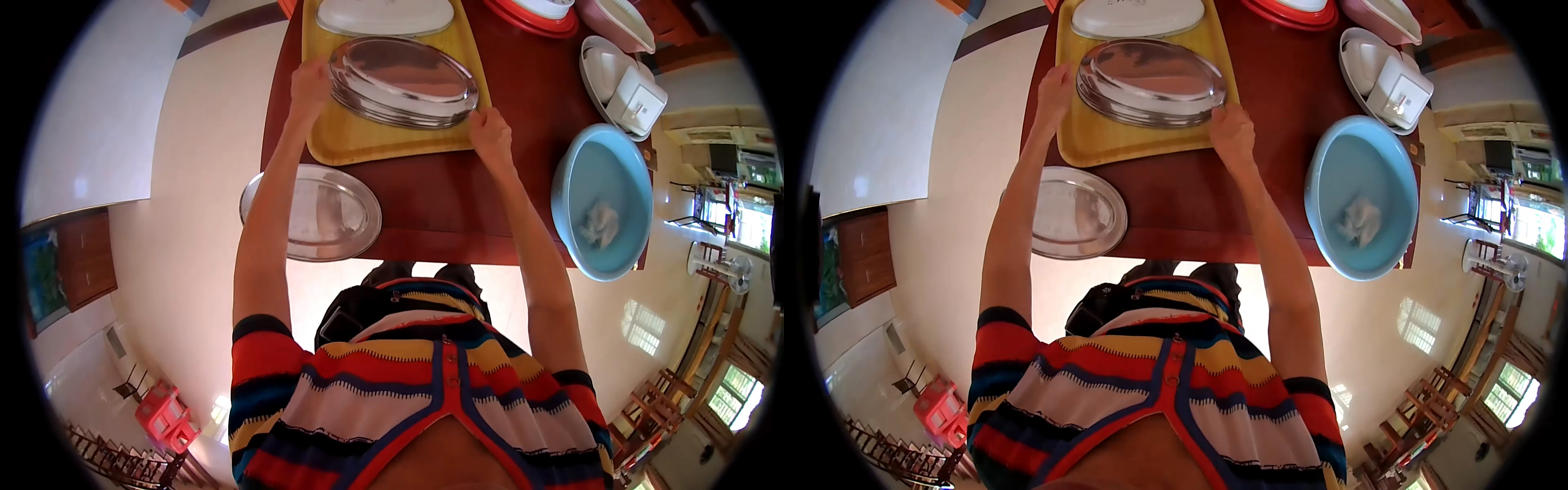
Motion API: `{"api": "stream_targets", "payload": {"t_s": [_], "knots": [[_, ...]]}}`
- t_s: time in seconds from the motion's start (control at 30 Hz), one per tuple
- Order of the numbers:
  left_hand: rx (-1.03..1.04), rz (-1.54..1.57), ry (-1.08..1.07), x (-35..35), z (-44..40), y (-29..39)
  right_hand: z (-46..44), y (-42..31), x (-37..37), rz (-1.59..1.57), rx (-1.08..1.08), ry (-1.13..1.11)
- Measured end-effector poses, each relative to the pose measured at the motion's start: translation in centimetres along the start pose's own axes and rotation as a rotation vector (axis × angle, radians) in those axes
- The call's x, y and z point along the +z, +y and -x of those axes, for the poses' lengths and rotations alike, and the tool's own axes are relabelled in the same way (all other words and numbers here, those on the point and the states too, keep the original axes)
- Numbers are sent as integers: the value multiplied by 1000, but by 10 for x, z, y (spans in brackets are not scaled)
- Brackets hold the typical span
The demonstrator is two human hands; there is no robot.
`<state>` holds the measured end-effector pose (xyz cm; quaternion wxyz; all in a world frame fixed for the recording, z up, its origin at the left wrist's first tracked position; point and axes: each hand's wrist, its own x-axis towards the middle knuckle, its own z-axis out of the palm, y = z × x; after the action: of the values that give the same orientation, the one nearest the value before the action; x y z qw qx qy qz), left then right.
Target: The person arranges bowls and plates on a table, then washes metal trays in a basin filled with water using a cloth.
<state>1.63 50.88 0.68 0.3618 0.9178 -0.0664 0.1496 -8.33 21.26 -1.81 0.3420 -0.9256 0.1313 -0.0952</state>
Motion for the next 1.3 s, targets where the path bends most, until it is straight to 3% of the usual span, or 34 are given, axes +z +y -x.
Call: {"api": "stream_targets", "payload": {"t_s": [0.03, 0.1, 0.17, 0.3, 0.57, 0.67, 0.8, 0.9, 0.97, 1.03, 1.1, 1.17, 1.2, 1.3], "knots": [[-9, 16, 17, 8, -9, 2, -5, -1, 0, -1, -6, 4], [-18, 31, 36, 21, -27, -7, -13, -2, 1, 62, 183, -96], [-184, -85, -151, 36, -42, -26, -13, -16, -3, 38, 251, -111], [-40, -248, -94, 48, -46, -29, -17, -21, 1, 18, 379, -166], [-162, -174, -182, 50, -52, -37, -20, -12, 11, -16, 394, -158], [-224, -152, -206, 48, -53, -34, -21, -9, 15, 4, 357, -60], [-277, -102, -169, 48, -52, -32, -25, -7, 11, -198, 373, -64], [-276, -26, -144, 56, -59, -57, -25, 5, 24, -321, 344, 33], [-451, 267, -201, 55, -59, -59, -26, 11, 36, -379, 317, 115], [-447, 184, -220, 49, -60, -53, -29, 10, 46, -627, 337, 156], [-436, 101, -239, 40, -58, -47, -30, 8, 47, -610, 341, 136], [-573, 400, -125, 27, -54, -41, -27, -4, 36, -593, 346, 115], [-566, 398, -134, 19, -57, -45, -21, -16, 24, -678, 345, 85], [-618, 858, -341, -6, -62, -44, -8, -34, -21, -854, 285, 66]]}}
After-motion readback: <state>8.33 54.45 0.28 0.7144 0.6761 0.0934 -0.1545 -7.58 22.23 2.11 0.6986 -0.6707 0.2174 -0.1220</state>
